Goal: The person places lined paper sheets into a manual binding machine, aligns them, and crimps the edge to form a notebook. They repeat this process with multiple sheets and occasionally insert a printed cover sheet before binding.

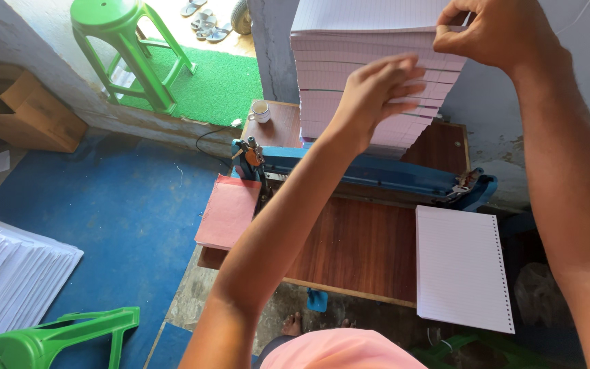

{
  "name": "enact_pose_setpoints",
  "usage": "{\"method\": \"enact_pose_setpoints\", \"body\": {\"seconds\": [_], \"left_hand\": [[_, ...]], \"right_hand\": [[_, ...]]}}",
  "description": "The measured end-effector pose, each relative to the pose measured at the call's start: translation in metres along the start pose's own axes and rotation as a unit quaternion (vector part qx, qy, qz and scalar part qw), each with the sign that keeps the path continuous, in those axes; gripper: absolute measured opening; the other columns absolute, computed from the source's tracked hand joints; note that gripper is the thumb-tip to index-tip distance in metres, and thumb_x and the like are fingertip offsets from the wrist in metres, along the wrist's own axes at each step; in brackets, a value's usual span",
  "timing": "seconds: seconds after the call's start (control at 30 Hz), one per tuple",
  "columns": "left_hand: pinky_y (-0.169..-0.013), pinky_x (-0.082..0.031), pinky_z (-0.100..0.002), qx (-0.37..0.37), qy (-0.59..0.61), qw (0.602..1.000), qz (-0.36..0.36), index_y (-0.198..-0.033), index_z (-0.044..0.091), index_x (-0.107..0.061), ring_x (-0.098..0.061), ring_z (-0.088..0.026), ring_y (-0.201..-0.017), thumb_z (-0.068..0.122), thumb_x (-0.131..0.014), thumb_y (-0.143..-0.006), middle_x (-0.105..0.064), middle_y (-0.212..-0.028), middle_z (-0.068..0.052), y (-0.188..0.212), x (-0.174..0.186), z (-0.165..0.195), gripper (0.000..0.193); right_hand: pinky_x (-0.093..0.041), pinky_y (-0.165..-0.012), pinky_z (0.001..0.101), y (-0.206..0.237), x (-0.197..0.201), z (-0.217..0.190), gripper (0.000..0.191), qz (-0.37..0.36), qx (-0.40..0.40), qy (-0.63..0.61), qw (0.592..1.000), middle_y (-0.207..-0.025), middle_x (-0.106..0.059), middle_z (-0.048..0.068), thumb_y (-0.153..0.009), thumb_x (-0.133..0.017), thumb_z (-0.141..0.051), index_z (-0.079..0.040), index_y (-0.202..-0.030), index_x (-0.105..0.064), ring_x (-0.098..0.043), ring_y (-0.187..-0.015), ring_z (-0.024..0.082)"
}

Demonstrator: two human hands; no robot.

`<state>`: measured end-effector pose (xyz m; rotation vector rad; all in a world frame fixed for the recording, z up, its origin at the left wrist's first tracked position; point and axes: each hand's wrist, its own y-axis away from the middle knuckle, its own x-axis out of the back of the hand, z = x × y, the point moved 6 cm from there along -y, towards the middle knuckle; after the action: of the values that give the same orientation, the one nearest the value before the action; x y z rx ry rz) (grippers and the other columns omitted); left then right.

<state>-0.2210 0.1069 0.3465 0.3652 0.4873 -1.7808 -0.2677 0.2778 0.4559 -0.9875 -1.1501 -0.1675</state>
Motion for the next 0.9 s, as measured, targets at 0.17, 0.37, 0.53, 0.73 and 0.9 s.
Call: {"method": "enact_pose_setpoints", "body": {"seconds": [0.17,0.37,0.53,0.73,0.9], "left_hand": [[-0.105,-0.057,-0.044,-0.007,0.161,0.986,0.031,-0.135,-0.017,-0.05,-0.066,-0.039,-0.119,0.018,-0.055,-0.101,-0.063,-0.128,-0.032,-0.035,-0.006,0.009,0.049],[-0.101,-0.056,-0.045,0.044,0.197,0.967,0.156,-0.134,-0.017,-0.042,-0.062,-0.045,-0.118,0.015,-0.056,-0.098,-0.052,-0.134,-0.04,-0.077,0.006,0.019,0.051],[-0.096,-0.06,-0.044,0.027,0.121,0.972,0.198,-0.131,-0.017,-0.043,-0.065,-0.041,-0.11,0.018,-0.05,-0.1,-0.054,-0.126,-0.033,-0.092,0.019,0.022,0.047],[-0.083,-0.064,-0.037,0.003,0.097,0.963,0.25,-0.11,-0.021,-0.051,-0.072,-0.032,-0.087,0.01,-0.045,-0.101,-0.063,-0.105,-0.03,-0.086,0.028,0.018,0.033],[-0.079,-0.064,-0.034,-0.01,0.106,0.965,0.241,-0.096,-0.019,-0.054,-0.072,-0.028,-0.079,0.008,-0.048,-0.102,-0.064,-0.095,-0.028,-0.063,0.028,0.016,0.028]], "right_hand": [[-0.054,-0.064,0.0244,-0.002,0.001,0.008,0.008,-0.01,-0.024,-0.041,0.999,-0.079,-0.073,0.007,-0.091,-0.076,-0.01,-0.005,-0.097,-0.078,-0.067,-0.069,0.013],[-0.055,-0.067,0.0236,-0.002,0.011,-0.004,0.01,0.048,0.06,-0.022,0.997,-0.082,-0.073,0.008,-0.087,-0.075,-0.007,-0.002,-0.096,-0.077,-0.068,-0.074,0.013],[-0.053,-0.062,0.0295,0.004,0.017,-0.012,0.007,0.05,0.047,-0.027,0.997,-0.084,-0.073,0.012,-0.089,-0.079,-0.005,0.0,-0.094,-0.078,-0.067,-0.069,0.02],[-0.058,-0.095,0.0292,0.023,0.019,-0.035,0.004,0.13,0.154,0.067,0.977,-0.104,-0.075,0.005,-0.093,-0.073,-0.009,-0.007,-0.097,-0.072,-0.069,-0.095,0.017],[-0.058,-0.091,0.0454,0.056,0.026,-0.033,0.02,0.284,0.023,0.02,0.958,-0.093,-0.074,0.012,-0.099,-0.081,-0.019,-0.004,-0.086,-0.074,-0.072,-0.091,0.026]]}}
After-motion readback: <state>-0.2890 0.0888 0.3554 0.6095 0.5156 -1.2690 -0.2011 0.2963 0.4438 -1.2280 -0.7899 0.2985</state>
